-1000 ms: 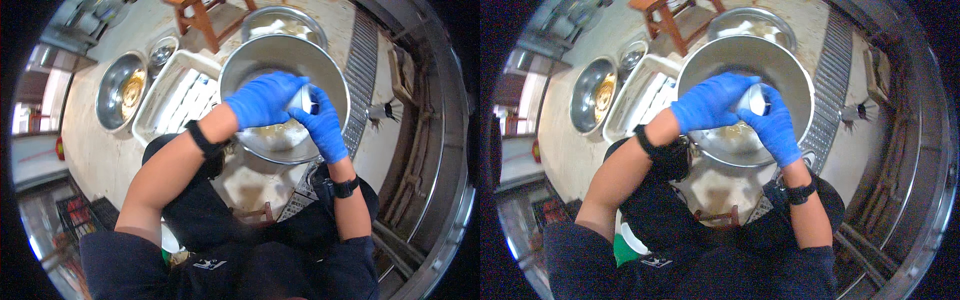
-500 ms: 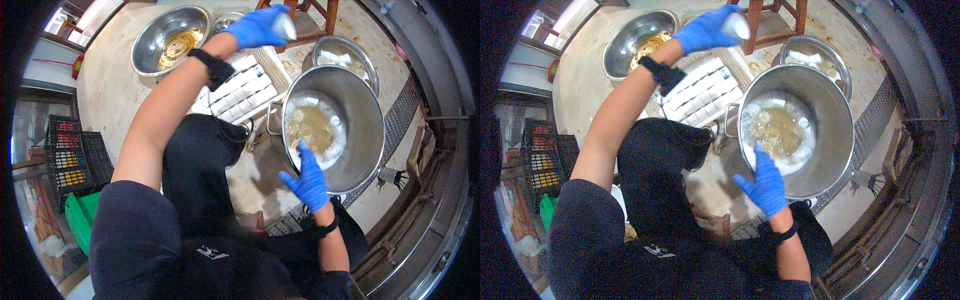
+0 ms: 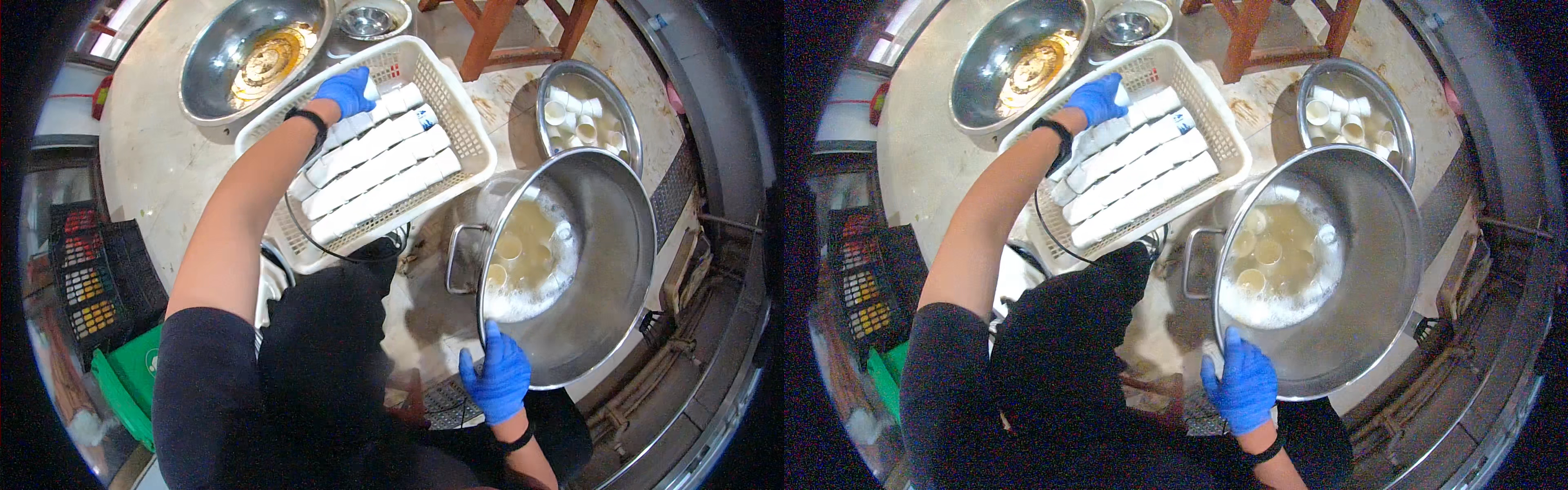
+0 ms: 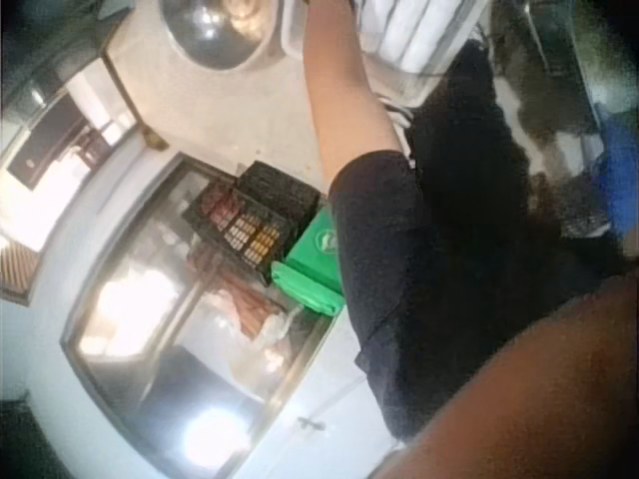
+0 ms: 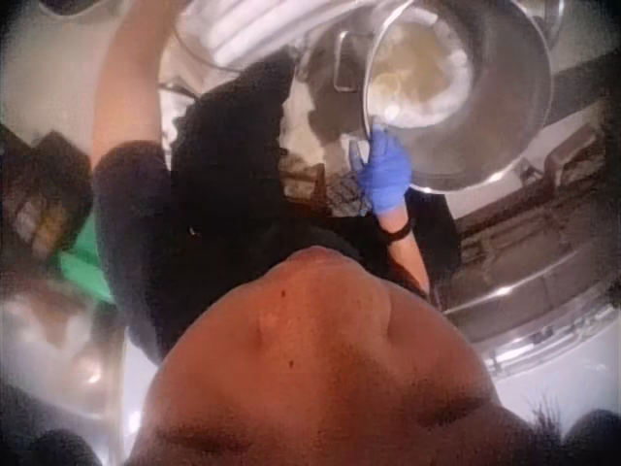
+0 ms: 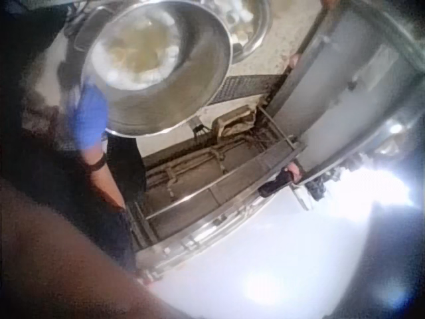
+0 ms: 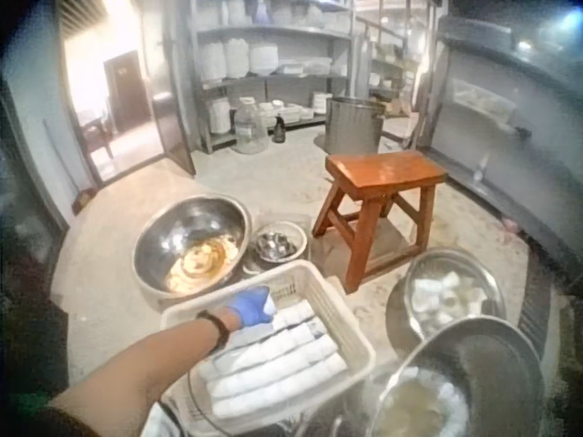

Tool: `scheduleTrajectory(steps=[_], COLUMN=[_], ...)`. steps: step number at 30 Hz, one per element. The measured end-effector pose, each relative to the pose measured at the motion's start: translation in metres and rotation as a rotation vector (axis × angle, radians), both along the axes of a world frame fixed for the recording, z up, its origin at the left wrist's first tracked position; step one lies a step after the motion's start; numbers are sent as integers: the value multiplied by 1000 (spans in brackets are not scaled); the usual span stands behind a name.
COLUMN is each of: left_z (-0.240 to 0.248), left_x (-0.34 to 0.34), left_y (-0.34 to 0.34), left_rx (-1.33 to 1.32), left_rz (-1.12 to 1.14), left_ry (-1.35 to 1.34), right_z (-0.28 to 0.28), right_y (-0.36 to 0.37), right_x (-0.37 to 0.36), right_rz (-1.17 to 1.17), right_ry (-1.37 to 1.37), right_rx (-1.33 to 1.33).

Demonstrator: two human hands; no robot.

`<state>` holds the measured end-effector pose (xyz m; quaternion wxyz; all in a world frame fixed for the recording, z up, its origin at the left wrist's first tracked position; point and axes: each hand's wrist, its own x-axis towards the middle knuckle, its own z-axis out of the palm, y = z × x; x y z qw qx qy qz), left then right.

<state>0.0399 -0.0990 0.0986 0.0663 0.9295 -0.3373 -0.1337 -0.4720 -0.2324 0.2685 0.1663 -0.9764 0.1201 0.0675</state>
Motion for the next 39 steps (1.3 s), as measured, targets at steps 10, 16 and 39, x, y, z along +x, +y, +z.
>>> scheduleTrajectory(steps=[10, 16, 39], left_z=[-94, -128, -136], left_x=[37, 40, 15], left_y=[-69, -62, -79], left_rx=[109, -117, -418], left_rz=[-16, 54, 287], left_ry=[-240, -265, -200], right_z=[-6, -7, -10], right_y=[-6, -12, -11], right_x=[-9, -5, -21], right_rz=[53, 43, 74], right_ry=[38, 114, 73], right_rx=[163, 263, 166])
